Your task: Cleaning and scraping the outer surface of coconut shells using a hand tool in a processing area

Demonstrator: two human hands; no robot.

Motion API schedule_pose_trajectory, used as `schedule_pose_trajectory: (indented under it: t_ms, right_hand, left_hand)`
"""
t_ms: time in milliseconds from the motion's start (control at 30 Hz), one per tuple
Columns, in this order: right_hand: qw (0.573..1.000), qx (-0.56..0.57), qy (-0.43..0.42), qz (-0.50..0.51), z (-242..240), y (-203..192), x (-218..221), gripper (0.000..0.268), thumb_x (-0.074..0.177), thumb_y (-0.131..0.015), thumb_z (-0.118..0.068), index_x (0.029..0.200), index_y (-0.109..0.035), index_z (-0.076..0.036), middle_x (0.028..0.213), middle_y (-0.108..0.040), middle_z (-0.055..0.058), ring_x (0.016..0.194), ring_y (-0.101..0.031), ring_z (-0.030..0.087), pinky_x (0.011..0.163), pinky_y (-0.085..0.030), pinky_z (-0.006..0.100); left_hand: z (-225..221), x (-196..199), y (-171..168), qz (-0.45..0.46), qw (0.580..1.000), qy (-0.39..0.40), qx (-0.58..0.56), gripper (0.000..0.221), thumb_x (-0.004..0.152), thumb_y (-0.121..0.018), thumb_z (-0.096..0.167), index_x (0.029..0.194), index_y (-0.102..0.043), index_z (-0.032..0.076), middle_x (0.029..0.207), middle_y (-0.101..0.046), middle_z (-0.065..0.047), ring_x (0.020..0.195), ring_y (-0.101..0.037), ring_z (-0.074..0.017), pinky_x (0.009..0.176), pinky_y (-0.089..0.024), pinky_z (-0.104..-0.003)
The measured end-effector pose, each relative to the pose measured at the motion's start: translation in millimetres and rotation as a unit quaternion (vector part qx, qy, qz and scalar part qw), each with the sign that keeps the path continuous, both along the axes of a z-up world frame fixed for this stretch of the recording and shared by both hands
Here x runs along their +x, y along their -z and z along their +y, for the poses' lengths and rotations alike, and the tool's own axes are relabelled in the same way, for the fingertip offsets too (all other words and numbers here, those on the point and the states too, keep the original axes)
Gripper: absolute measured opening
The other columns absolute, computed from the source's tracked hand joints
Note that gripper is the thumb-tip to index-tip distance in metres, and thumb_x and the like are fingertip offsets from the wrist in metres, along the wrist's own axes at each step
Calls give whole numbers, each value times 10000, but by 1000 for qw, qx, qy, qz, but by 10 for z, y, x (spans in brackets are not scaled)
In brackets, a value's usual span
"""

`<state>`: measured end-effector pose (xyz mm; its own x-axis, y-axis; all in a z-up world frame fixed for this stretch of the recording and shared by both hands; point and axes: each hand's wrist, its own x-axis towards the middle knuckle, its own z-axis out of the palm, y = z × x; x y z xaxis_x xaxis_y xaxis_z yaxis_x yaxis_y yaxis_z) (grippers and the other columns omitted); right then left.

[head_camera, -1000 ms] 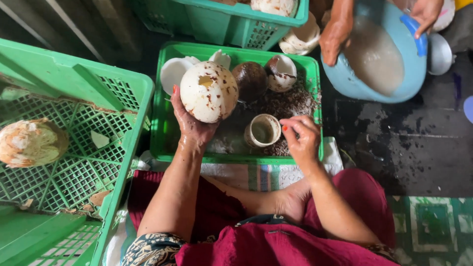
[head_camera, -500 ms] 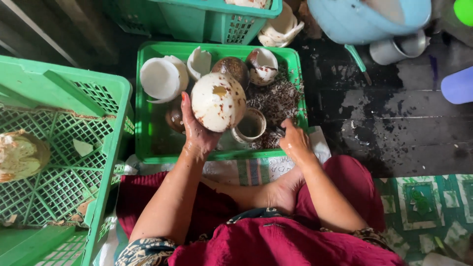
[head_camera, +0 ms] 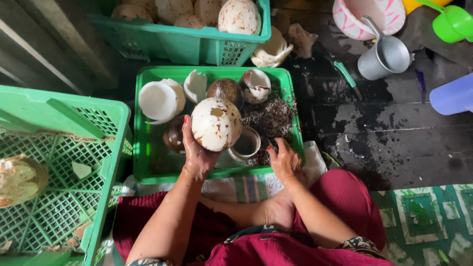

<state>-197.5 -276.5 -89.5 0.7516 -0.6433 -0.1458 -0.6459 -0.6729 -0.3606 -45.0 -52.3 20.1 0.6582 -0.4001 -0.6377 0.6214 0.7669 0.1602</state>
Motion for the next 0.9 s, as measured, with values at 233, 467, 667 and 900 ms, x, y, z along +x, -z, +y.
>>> schedule_pose_trajectory:
  t_ms: [233, 467, 667, 900]
  right_hand:
    - [994, -107, -37, -14, -15, 187, 20, 336, 903, -633, -434, 1212, -550, -329, 1143, -696, -49, 984, -723, 261, 858, -597, 475]
    - [995, -95, -35, 8, -38, 209, 44, 357, 899, -645, -419, 1223, -539, -314, 1155, -686, -43, 979, -727, 276, 862, -598, 486]
    - [992, -117, -44, -6, -22, 201, 56, 371, 876, -675, -398, 1215, -555, -307, 1120, -682, -35, 945, -732, 289, 831, -603, 497]
    - [994, -104, -43, -3, -7, 139, 47, 374, 871, -675, -392, 1214, -556, -300, 1121, -684, -24, 936, -730, 312, 827, -600, 517]
  left_hand:
    - [-51, 25, -150, 29, 999, -24, 16, 550, 678, -756, 614, 1028, -738, 191, 1051, -768, -97, 943, -746, -321, 932, -590, -510]
    - [-11, 42, -83, 24, 1000, -8, 9, 602, 690, -729, 631, 1054, -750, 152, 1073, -764, -123, 965, -740, -333, 950, -577, -505]
    - [-5, 32, -73, 24, 1000, -16, 6, 573, 697, -742, 597, 1051, -746, 147, 1072, -764, -121, 969, -741, -332, 945, -580, -496]
    - [-5, 39, -39, 14, 1000, -4, 9, 596, 690, -731, 618, 1056, -745, 147, 1065, -765, -114, 965, -742, -329, 946, -579, -498]
